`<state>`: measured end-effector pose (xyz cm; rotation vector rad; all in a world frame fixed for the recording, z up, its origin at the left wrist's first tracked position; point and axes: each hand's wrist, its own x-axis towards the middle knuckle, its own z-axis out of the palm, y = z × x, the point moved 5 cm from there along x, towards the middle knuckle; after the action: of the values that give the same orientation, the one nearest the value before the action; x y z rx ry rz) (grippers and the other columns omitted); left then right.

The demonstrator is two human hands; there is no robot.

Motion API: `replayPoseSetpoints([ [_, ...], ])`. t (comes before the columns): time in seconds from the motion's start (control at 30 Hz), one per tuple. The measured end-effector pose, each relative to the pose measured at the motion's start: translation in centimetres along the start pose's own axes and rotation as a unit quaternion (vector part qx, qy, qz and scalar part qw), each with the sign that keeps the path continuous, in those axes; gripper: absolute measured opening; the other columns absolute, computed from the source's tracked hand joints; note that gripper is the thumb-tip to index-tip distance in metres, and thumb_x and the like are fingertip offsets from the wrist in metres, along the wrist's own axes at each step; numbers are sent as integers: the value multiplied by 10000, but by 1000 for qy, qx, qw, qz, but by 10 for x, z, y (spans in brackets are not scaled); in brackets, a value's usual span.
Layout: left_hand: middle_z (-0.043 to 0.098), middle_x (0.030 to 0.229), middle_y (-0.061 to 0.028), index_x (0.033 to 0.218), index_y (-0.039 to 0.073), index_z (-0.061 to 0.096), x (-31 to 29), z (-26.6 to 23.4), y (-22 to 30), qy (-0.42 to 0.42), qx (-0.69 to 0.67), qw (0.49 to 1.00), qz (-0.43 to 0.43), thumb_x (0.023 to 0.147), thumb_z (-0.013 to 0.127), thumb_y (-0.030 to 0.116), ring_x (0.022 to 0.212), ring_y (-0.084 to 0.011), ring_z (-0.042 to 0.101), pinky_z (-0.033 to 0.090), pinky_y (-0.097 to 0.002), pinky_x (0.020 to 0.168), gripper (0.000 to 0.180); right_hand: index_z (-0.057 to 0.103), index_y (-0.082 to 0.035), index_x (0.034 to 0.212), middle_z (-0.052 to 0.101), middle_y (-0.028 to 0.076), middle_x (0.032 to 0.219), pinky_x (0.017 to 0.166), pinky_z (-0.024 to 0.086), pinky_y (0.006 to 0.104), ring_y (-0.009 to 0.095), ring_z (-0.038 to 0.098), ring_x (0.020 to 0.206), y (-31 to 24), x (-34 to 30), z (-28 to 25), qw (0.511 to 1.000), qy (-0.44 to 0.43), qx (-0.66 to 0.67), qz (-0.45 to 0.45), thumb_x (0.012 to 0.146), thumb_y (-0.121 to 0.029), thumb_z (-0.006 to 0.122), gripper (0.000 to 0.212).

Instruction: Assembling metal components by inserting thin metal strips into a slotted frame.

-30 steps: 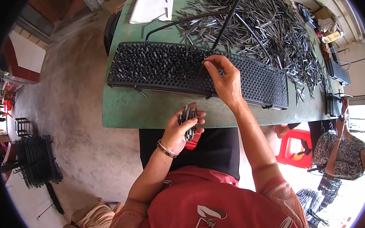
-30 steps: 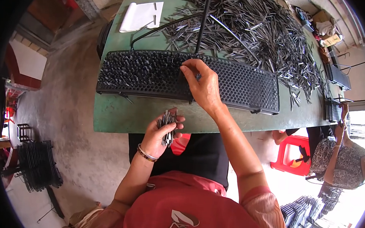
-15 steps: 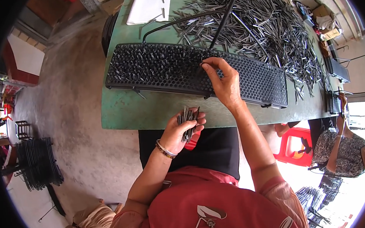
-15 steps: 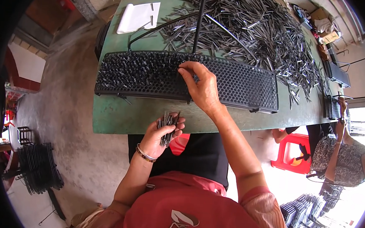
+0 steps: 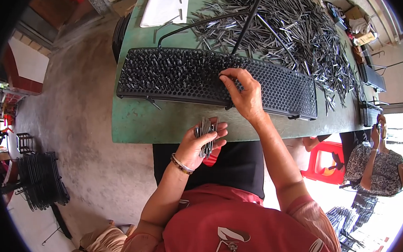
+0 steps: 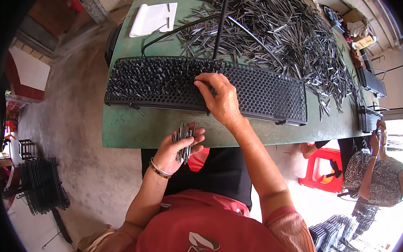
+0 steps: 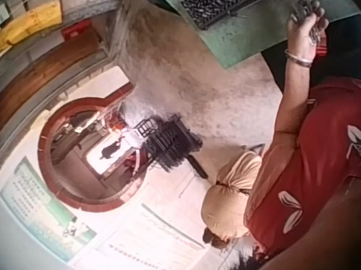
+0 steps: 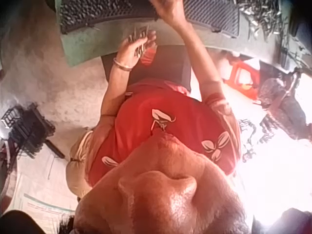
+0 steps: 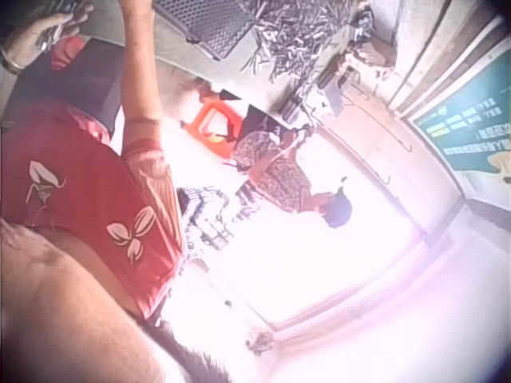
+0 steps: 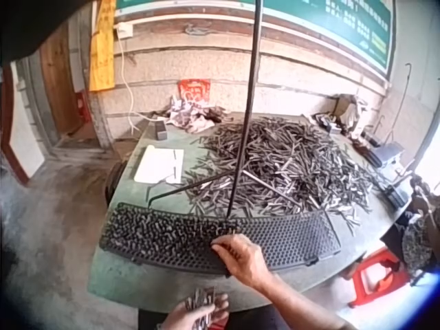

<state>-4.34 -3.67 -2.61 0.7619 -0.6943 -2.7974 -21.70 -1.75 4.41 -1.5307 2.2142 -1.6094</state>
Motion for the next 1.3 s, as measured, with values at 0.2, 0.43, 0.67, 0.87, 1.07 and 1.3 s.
replayPoseSetpoints([
  [0.2,584,1146,-172,1179,15,491,0,-1,2,3,16,1000,5,872,539,-12,1016,-245,602,536,-380,826,312,669,-38,871,642,78,946,776,459,346,252,596,865,-10,0,1,993,31,-94,-70,725,-29,702,149],
  [0.43,588,1142,-176,1162,16,504,0,1,1,-3,19,1000,6,872,547,-2,1012,-244,604,540,-378,818,294,682,-48,859,645,71,979,791,431,339,232,597,880,-10,-1,1,991,11,-104,-83,735,-46,698,125],
  [0.67,579,1162,-184,1208,6,473,-1,1,0,-9,23,1000,9,877,547,7,1034,-249,598,535,-366,831,339,689,-58,872,632,65,1024,831,412,357,241,584,918,-8,-4,2,984,6,-141,-106,738,-90,708,139],
  [0.87,550,1195,-196,1265,-14,413,-4,11,9,-11,41,998,55,881,558,26,1045,-245,590,528,-359,846,413,690,-46,904,637,81,999,802,463,357,249,592,906,-25,-8,-12,989,43,-111,-82,718,-74,732,193],
  [1.07,551,1179,-176,1302,-23,360,-6,17,17,-30,89,990,104,883,557,26,1030,-241,594,534,-358,841,466,683,10,923,647,110,903,667,492,284,188,619,778,-35,-40,-1,969,-223,48,97,802,-134,697,188],
  [1.3,558,1163,-162,1305,-23,348,-8,23,12,-31,81,992,93,900,531,42,1009,-245,608,540,-359,827,450,678,28,915,639,86,905,597,457,219,102,594,668,-18,-50,-2,907,-218,227,279,830,-141,679,189],
])
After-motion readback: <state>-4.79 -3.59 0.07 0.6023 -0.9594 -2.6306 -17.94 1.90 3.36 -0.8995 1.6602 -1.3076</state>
